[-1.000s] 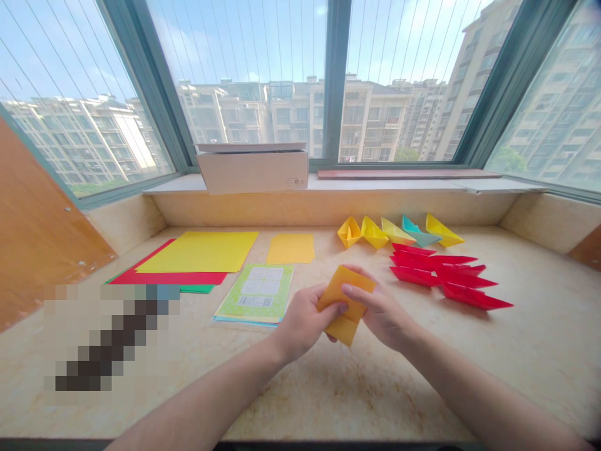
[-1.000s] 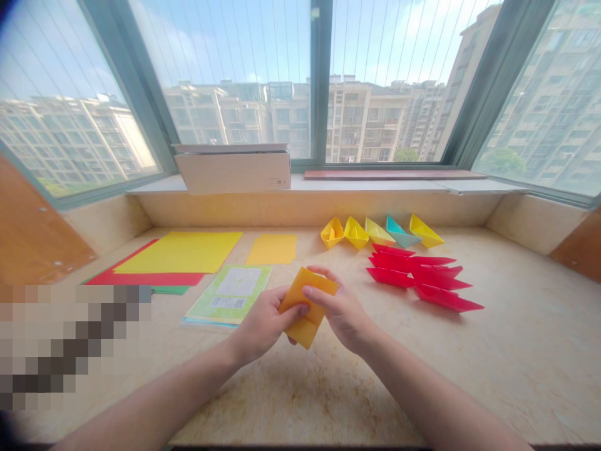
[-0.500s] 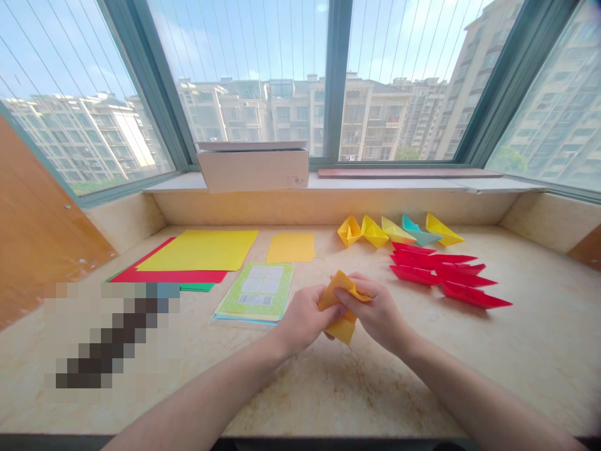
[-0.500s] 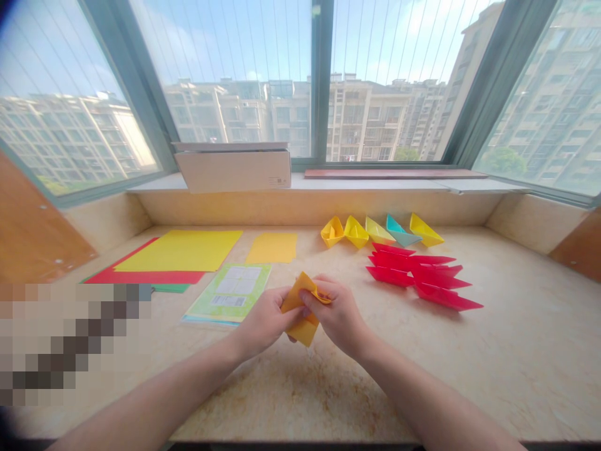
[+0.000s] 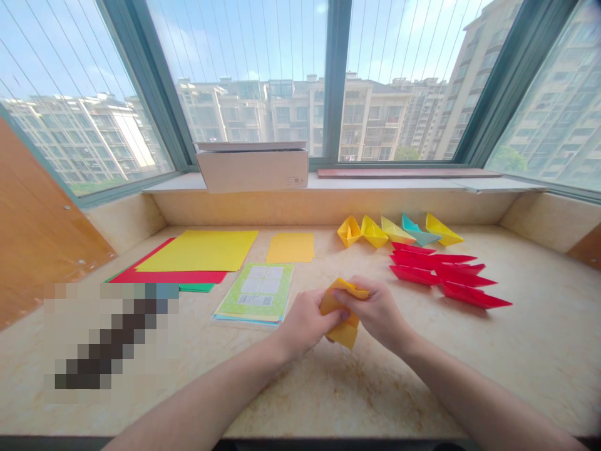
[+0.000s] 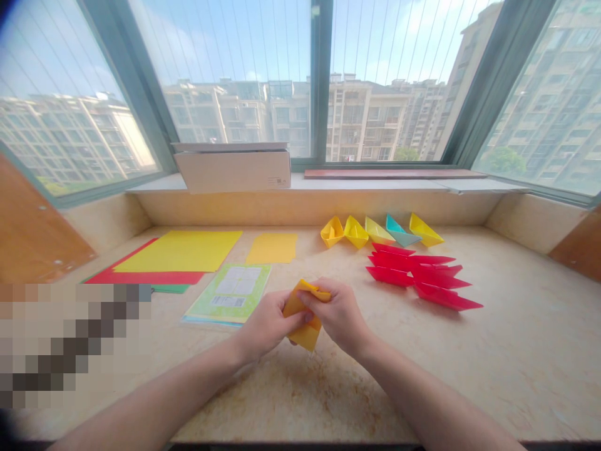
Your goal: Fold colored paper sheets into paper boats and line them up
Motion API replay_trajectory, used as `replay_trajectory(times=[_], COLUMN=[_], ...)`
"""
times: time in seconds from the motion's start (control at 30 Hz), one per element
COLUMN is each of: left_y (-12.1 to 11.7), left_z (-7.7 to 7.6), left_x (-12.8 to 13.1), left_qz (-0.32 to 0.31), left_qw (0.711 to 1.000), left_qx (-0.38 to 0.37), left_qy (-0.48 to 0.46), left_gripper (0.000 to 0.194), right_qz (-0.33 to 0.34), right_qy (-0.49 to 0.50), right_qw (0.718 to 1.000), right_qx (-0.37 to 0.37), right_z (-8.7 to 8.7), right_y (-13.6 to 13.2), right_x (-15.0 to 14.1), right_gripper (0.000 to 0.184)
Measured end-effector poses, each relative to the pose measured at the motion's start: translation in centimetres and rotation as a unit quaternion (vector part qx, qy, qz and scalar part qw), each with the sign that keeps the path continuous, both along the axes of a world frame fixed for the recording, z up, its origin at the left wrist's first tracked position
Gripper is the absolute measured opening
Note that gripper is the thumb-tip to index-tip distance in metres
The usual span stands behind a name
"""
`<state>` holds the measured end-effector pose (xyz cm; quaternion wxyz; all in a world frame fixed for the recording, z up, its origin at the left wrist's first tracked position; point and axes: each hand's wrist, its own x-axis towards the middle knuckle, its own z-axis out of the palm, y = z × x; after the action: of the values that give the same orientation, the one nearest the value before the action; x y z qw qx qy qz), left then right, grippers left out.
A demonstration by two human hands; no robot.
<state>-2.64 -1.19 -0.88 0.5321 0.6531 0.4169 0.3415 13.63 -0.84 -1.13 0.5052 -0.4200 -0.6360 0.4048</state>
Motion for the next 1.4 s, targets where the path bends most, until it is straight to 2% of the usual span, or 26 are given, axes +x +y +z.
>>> replay_trajectory(times=[0.1, 0.2, 0.37, 0.57, 0.73, 0.93, 1.13, 1.27, 1.4], left_y=[0.0, -0.1, -0.2, 0.0, 0.2, 0.3, 0.3, 0.3, 0.3], left_z=[0.4, 0.9, 1.4, 2.1, 2.2, 1.5, 1.6, 1.5, 1.5], left_x=[-0.1, -0.1, 0.0, -0.5, -0.9, -0.5, -0.3, -0.3, -0.4], left_qz=[-0.009, -0.013, -0.025, -0.046, -0.045, 0.028, 0.006, 0.003, -0.001], left_qw=[1.000, 0.999, 0.998, 0.997, 0.998, 0.999, 0.998, 0.997, 0.996], left_qx=[-0.002, -0.021, -0.056, -0.044, -0.023, -0.011, -0.016, -0.020, -0.024], left_qy=[-0.021, -0.034, -0.035, -0.045, -0.047, -0.026, -0.063, -0.075, -0.091], left_gripper=[0.026, 0.032, 0.040, 0.033, 0.026, 0.019, 0.018, 0.027, 0.028], right_qz=[-0.006, 0.026, 0.105, 0.190, 0.199, 0.236, 0.178, 0.150, 0.128], right_qy=[-0.041, -0.083, -0.164, -0.226, -0.282, -0.276, -0.310, -0.298, -0.276], right_qw=[0.998, 0.990, 0.962, 0.934, 0.921, 0.907, 0.911, 0.924, 0.939], right_qx=[0.041, 0.112, 0.194, 0.202, 0.181, 0.213, 0.204, 0.185, 0.162], right_z=[-0.3, -0.4, 0.2, 1.9, 1.1, 1.1, 1.4, 1.4, 1.4], right_y=[0.1, 0.2, 0.4, -0.4, -0.5, -0.1, -0.1, -0.2, 0.0], right_x=[0.3, 0.7, 1.8, 2.3, 2.2, 2.3, 2.0, 1.8, 1.8], right_gripper=[0.023, 0.018, 0.033, 0.046, 0.061, 0.048, 0.045, 0.043, 0.041])
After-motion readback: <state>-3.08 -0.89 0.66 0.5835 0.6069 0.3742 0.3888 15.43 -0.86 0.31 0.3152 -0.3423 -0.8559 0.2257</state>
